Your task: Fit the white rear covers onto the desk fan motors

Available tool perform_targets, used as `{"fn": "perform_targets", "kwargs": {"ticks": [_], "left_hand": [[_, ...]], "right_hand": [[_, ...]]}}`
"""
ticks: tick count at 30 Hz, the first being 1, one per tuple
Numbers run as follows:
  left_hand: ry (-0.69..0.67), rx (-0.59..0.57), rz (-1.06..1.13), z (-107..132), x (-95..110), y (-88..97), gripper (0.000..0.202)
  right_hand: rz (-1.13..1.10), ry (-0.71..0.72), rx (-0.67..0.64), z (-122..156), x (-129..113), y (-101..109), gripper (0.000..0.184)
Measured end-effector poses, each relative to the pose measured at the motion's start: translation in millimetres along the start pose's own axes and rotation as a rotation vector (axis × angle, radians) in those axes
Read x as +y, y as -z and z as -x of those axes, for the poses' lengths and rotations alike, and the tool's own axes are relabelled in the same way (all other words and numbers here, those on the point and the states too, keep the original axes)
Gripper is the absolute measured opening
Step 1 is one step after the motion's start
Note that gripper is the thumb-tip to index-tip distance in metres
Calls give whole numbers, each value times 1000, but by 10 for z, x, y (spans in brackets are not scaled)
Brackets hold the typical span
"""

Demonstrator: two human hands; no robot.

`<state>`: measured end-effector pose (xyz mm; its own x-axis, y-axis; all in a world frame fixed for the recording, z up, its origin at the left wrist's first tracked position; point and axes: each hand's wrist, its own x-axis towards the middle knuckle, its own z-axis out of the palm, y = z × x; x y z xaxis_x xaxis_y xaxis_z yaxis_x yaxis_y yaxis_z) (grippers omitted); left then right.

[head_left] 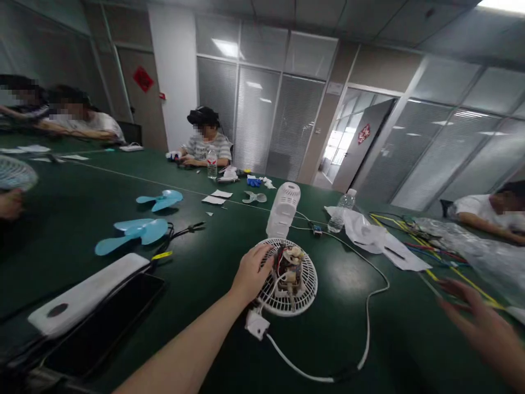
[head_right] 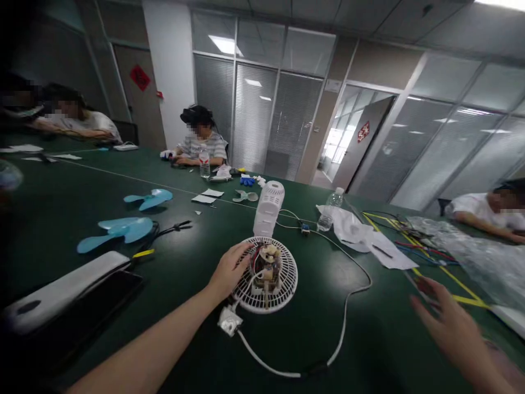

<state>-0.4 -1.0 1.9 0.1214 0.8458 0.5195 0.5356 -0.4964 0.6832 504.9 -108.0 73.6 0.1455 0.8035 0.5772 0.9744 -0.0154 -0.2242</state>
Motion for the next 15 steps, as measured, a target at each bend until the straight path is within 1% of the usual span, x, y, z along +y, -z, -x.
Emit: {"fn": "perform_targets", "kwargs": {"ticks": [1, 2, 4, 5, 6, 7, 8, 10, 12, 15], "left_hand": [[-6, -6, 1, 1, 8, 13, 38], [-14, -16, 0, 4, 18, 31, 38], [-38, -46, -7, 13, 46, 81, 40], [-51, -68, -14, 18, 62, 110, 41], [-62, -94, -21, 23, 78, 140, 43], [-73, -127, -28, 26, 95, 169, 46], [-90, -162, -36, 28, 110, 194, 50], [-104, -214, -49, 25, 134, 231, 57], [-92, -243, -58, 17, 153, 251, 63], [-100, -268, -48, 4, 183, 264, 73]], "right_hand": [[-99, 41, -75, -229, -408, -144, 49], [-192, 103, -120, -433, -822, -282, 51], [-340, 239, -176, -781, -1607, -555, 56], [-399, 276, -195, -936, -1947, -695, 59], [-463, 300, -213, -1088, -2237, -836, 63], [-490, 312, -212, -1237, -2474, -978, 67], [-509, 321, -206, -1384, -2659, -1117, 70], [-546, 340, -192, -1659, -2902, -1366, 79], [-583, 355, -191, -1878, -3031, -1554, 88], [-643, 368, -225, -2054, -3120, -1710, 95]]}}
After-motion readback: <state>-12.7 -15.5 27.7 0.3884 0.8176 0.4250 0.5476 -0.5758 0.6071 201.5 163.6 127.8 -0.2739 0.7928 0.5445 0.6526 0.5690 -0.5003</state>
